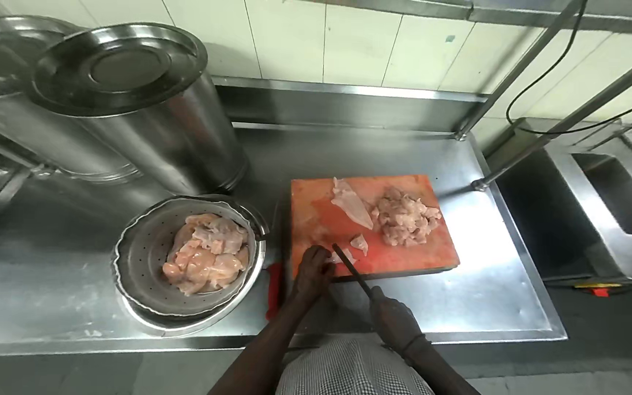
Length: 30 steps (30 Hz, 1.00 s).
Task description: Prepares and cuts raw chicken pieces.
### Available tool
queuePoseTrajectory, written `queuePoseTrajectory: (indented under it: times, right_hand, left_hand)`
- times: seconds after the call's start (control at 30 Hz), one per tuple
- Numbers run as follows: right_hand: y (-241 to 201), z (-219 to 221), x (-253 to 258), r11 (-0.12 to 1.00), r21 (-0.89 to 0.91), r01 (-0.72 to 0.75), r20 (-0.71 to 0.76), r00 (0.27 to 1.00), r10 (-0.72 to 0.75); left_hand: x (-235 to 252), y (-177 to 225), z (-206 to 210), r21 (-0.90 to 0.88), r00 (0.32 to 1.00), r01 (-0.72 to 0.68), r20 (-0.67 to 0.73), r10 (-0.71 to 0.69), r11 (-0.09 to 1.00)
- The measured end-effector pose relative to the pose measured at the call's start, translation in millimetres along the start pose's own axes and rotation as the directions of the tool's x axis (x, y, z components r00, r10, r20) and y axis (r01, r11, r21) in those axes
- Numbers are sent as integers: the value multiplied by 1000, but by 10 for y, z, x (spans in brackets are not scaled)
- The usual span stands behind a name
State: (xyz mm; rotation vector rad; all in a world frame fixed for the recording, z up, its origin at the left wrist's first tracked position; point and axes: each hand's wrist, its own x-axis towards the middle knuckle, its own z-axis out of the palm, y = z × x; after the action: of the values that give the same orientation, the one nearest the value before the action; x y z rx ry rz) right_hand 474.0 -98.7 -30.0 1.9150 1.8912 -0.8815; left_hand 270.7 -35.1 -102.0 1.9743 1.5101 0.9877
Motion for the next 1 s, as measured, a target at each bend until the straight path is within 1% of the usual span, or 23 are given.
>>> queuePoseTrajectory:
  times: [0.13,0.27,0.4,0.47,0.57,0.6,0.67,0.7,0.73,0.77,0.8,0.87,0.93,1.0]
  right_hand:
    - [-111,-16,51,999,-37,17,13,1000,-17]
    - [-242,-25,190,998,-49,32,27,999,-31]
    - [-324,42,440,998,-12,55,29,998,-55]
    - [-306,42,450,998,14,58,38,998,-59]
    - [-174,91,330,998,44,37,84,996,-40]
    - [-99,114,263,998,43,35,96,995,-39]
    - [106,155,133,997,59,45,112,992,-52]
    - [251,196,83,992,106,67,92,993,-77]
    - [424,268,44,978,182,98,37,994,-107]
    - [598,342,8,952,281,124,-41,992,-117]
    - [762,417,-25,909,391,141,-135,986,-95]
    - [1038,544,-84,784,611,109,-254,965,64]
    - [1242,606,-137,608,792,62,-282,919,274]
    - [1431,652,-165,456,888,60,-270,871,411]
  left_hand:
    - [0,-35,22,3,1000,-20,2,20,1000]
    - [35,-103,57,24,998,-70,-4,70,997]
    - [66,-85,60,35,999,-42,2,42,999]
    - [74,-53,66,47,999,-32,-14,33,998]
    - [65,2,74,56,999,29,-26,-28,998]
    - [70,33,53,31,997,73,-16,-73,997]
    - [87,132,-36,-44,979,204,1,-204,978]
    - [91,165,-83,-91,965,261,-8,-262,961]
    - [93,174,-124,-128,952,302,-14,-306,945]
    - [100,167,-158,-136,945,323,-13,-328,936]
    - [112,156,-180,-102,944,325,-15,-328,940]
    - [140,199,-216,25,947,317,42,-318,948]
    - [197,311,-203,143,922,331,159,-352,933]
    - [289,417,-106,229,892,327,244,-380,917]
